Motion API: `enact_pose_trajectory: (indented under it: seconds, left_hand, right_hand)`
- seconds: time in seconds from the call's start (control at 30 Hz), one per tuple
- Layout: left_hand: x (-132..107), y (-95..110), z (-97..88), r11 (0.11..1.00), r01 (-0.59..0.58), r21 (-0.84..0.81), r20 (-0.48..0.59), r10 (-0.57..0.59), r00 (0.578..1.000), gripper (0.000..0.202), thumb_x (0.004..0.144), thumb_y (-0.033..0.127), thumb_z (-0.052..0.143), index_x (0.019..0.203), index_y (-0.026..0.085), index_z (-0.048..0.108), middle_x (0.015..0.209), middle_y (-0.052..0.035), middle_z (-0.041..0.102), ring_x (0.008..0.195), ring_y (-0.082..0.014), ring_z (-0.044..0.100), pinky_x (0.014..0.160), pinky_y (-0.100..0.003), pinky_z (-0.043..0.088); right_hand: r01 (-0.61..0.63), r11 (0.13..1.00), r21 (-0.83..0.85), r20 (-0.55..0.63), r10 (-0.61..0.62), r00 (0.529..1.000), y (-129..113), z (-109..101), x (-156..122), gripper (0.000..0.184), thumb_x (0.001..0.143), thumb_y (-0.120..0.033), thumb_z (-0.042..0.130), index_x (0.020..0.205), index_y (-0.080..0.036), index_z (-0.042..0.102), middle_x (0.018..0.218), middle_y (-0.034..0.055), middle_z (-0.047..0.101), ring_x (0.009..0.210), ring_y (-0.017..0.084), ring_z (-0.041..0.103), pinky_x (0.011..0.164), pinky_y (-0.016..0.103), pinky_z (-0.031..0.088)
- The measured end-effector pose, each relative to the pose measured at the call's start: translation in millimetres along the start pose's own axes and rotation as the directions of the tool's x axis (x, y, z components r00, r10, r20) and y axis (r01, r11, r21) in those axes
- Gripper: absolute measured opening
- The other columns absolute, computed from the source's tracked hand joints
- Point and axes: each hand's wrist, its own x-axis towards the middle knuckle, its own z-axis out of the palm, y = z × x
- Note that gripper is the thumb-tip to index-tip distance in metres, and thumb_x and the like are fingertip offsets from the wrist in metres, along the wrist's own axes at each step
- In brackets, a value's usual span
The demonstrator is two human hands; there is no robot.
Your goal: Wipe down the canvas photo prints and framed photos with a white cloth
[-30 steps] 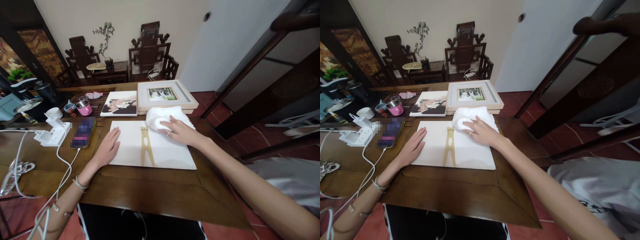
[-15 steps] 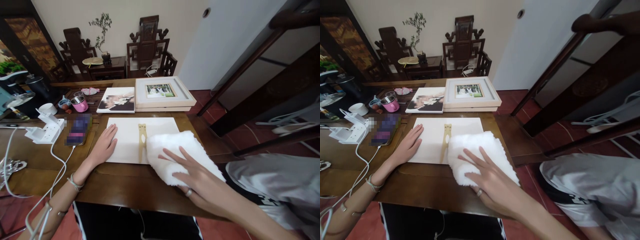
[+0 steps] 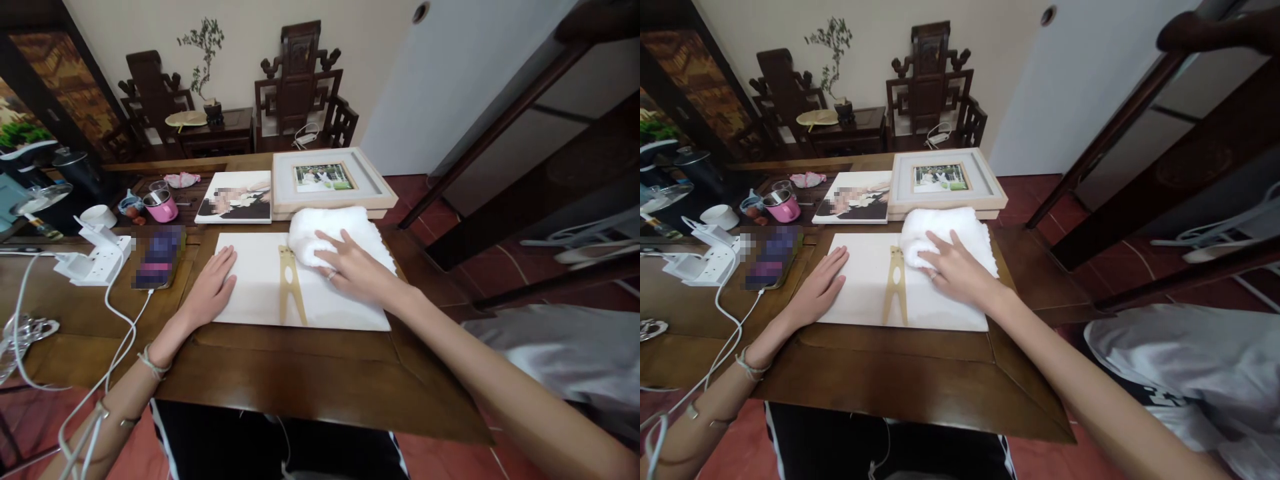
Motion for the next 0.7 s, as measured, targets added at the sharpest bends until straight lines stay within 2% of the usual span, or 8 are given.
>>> enact_pose_trajectory:
  seconds: [0.13, 0.27, 0.37, 0.43, 0.53, 0.6, 0.7]
  left_hand:
    - [0.2, 1.8, 0.2, 1.0, 0.009, 0.007, 0.006, -0.009, 1.0, 0.052, 0.097, 0.034, 0.031, 0.144, 0.013, 0.034, 0.154, -0.0129, 0.03, 0.145, -0.0217, 0.021, 0.118, -0.047, 0.018]
    - [0.1, 3.2, 0.1, 1.0, 0.013, 0.008, 0.005, -0.013, 1.0, 0.052, 0.097, 0.034, 0.031, 0.144, 0.014, 0.034, 0.154, -0.0122, 0.029, 0.145, -0.0221, 0.021, 0.118, -0.047, 0.017]
    - [-0.1, 3.7, -0.1, 1.0, 0.009, 0.009, 0.004, -0.009, 1.0, 0.052, 0.096, 0.034, 0.031, 0.144, 0.013, 0.034, 0.154, -0.0128, 0.029, 0.145, -0.0219, 0.021, 0.118, -0.046, 0.017]
    - [-0.2, 3.8, -0.1, 1.0, 0.011, 0.012, 0.004, -0.011, 1.0, 0.052, 0.097, 0.033, 0.031, 0.144, 0.012, 0.034, 0.154, -0.0136, 0.029, 0.145, -0.0219, 0.021, 0.118, -0.046, 0.017]
    - [-0.1, 3.2, -0.1, 1.0, 0.016, 0.015, 0.007, -0.016, 1.0, 0.053, 0.097, 0.033, 0.03, 0.144, 0.01, 0.034, 0.154, -0.0146, 0.029, 0.145, -0.0223, 0.02, 0.118, -0.046, 0.017]
    - [0.1, 2.3, -0.2, 1.0, 0.01, 0.014, 0.008, -0.01, 1.0, 0.053, 0.097, 0.033, 0.03, 0.144, 0.011, 0.034, 0.154, -0.0142, 0.03, 0.145, -0.0222, 0.021, 0.118, -0.047, 0.017]
    - [0.2, 1.1, -0.6, 1.0, -0.005, 0.011, 0.008, 0.005, 1.0, 0.052, 0.097, 0.034, 0.031, 0.145, 0.014, 0.034, 0.154, -0.0127, 0.029, 0.145, -0.0216, 0.021, 0.118, -0.047, 0.017]
  right_hand:
    - [0.064, 0.997, 0.031, -0.019, -0.063, 0.998, -32.4, -3.9, -35.1, 0.025, 0.085, -0.009, 0.041, 0.094, -0.011, 0.065, 0.138, 0.0232, 0.05, 0.137, 0.037, 0.031, 0.107, 0.068, 0.026]
    - [0.11, 0.99, 0.091, 0.024, -0.113, 0.993, -66.2, -16.1, -76.8, 0.024, 0.077, -0.003, 0.042, 0.077, -0.016, 0.062, 0.143, 0.0176, 0.046, 0.14, 0.035, 0.025, 0.109, 0.068, 0.023]
    - [0.134, 0.983, 0.123, 0.032, -0.139, 0.99, -74.6, -25.7, -90.0, 0.023, 0.075, -0.002, 0.042, 0.073, -0.018, 0.059, 0.143, 0.0159, 0.046, 0.14, 0.031, 0.026, 0.111, 0.062, 0.025]
    - [0.126, 0.982, 0.141, 0.033, -0.132, 0.991, -70.2, -28.7, -86.2, 0.023, 0.079, -0.004, 0.041, 0.076, -0.019, 0.058, 0.137, 0.0174, 0.052, 0.138, 0.03, 0.031, 0.111, 0.059, 0.029]
    - [0.071, 0.981, 0.182, 0.015, -0.075, 0.997, -54.8, -25.2, -62.9, 0.023, 0.086, -0.008, 0.038, 0.087, -0.018, 0.058, 0.12, 0.0163, 0.064, 0.135, 0.03, 0.037, 0.109, 0.059, 0.033]
    - [0.014, 0.973, 0.229, -0.009, -0.012, 1.0, -43.6, -18.4, -39.0, 0.022, 0.089, -0.011, 0.036, 0.092, -0.019, 0.057, 0.109, 0.0125, 0.068, 0.133, 0.031, 0.041, 0.109, 0.061, 0.03]
    - [-0.094, 0.95, 0.297, -0.028, 0.108, 0.994, -32.5, -5.3, -0.6, 0.019, 0.092, -0.016, 0.036, 0.092, -0.02, 0.055, 0.099, 0.0079, 0.069, 0.122, 0.03, 0.053, 0.11, 0.062, 0.023]
